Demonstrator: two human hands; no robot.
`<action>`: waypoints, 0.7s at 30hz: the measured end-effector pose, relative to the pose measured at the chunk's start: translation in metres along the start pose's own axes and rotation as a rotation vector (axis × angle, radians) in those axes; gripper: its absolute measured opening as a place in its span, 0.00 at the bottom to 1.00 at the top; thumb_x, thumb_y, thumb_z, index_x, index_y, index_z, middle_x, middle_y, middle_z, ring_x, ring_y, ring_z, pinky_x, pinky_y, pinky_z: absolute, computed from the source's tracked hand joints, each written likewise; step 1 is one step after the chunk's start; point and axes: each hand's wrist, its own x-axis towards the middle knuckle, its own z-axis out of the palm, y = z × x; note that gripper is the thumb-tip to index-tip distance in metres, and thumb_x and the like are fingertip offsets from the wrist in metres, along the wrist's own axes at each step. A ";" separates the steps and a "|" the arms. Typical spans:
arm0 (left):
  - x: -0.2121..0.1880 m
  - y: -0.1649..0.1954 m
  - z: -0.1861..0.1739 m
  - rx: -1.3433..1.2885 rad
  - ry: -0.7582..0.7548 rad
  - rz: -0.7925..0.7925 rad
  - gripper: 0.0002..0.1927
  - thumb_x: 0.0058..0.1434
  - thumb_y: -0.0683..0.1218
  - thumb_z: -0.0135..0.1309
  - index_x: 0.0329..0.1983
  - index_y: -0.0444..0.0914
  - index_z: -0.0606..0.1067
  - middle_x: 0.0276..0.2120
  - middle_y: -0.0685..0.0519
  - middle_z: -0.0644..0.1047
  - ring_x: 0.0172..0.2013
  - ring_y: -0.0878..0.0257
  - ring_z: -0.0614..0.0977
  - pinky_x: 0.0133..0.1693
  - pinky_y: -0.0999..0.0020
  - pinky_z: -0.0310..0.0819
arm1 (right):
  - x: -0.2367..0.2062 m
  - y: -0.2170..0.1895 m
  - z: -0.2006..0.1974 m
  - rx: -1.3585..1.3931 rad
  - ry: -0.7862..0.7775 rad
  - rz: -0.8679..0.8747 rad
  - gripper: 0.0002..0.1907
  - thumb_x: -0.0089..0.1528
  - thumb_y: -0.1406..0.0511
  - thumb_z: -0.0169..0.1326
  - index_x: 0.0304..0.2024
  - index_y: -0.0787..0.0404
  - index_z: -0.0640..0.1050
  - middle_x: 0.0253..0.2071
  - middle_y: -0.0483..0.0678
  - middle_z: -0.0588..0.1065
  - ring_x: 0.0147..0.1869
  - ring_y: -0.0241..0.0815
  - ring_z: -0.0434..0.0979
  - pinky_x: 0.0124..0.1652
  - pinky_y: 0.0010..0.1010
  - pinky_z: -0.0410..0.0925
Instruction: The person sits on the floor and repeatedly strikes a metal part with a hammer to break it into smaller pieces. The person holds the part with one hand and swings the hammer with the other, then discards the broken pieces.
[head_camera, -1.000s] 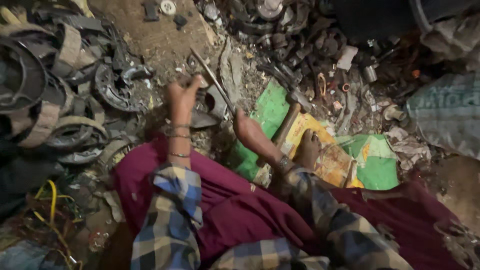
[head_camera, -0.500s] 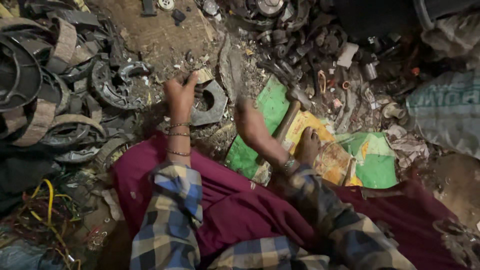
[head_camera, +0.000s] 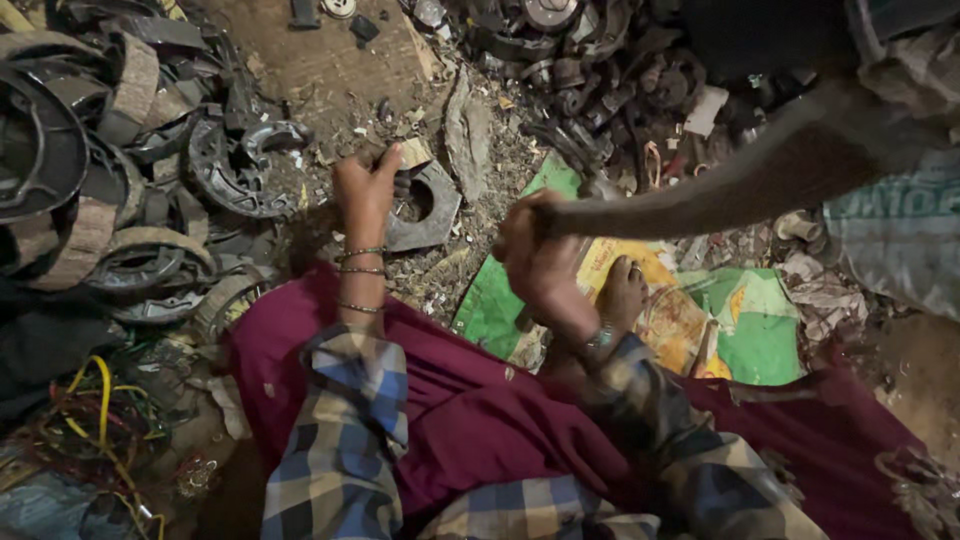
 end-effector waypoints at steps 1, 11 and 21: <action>0.000 -0.001 0.000 -0.034 -0.018 -0.041 0.16 0.62 0.50 0.65 0.30 0.31 0.81 0.23 0.54 0.80 0.24 0.71 0.76 0.30 0.65 0.70 | -0.002 0.010 0.007 -0.146 -0.089 0.036 0.12 0.75 0.62 0.45 0.50 0.67 0.67 0.28 0.64 0.71 0.29 0.62 0.69 0.29 0.54 0.62; -0.005 0.002 -0.007 0.039 0.016 0.069 0.16 0.62 0.50 0.67 0.38 0.31 0.82 0.29 0.47 0.83 0.30 0.59 0.80 0.37 0.59 0.74 | 0.014 -0.016 -0.008 -0.504 0.002 0.075 0.14 0.69 0.62 0.49 0.49 0.66 0.67 0.29 0.63 0.75 0.30 0.64 0.74 0.28 0.53 0.67; -0.003 0.006 -0.002 -0.103 0.027 -0.033 0.15 0.59 0.52 0.66 0.36 0.34 0.82 0.28 0.50 0.83 0.26 0.61 0.83 0.30 0.60 0.76 | -0.001 0.048 0.018 -0.546 -0.121 -0.191 0.09 0.70 0.65 0.48 0.48 0.66 0.69 0.29 0.60 0.74 0.32 0.61 0.75 0.32 0.51 0.68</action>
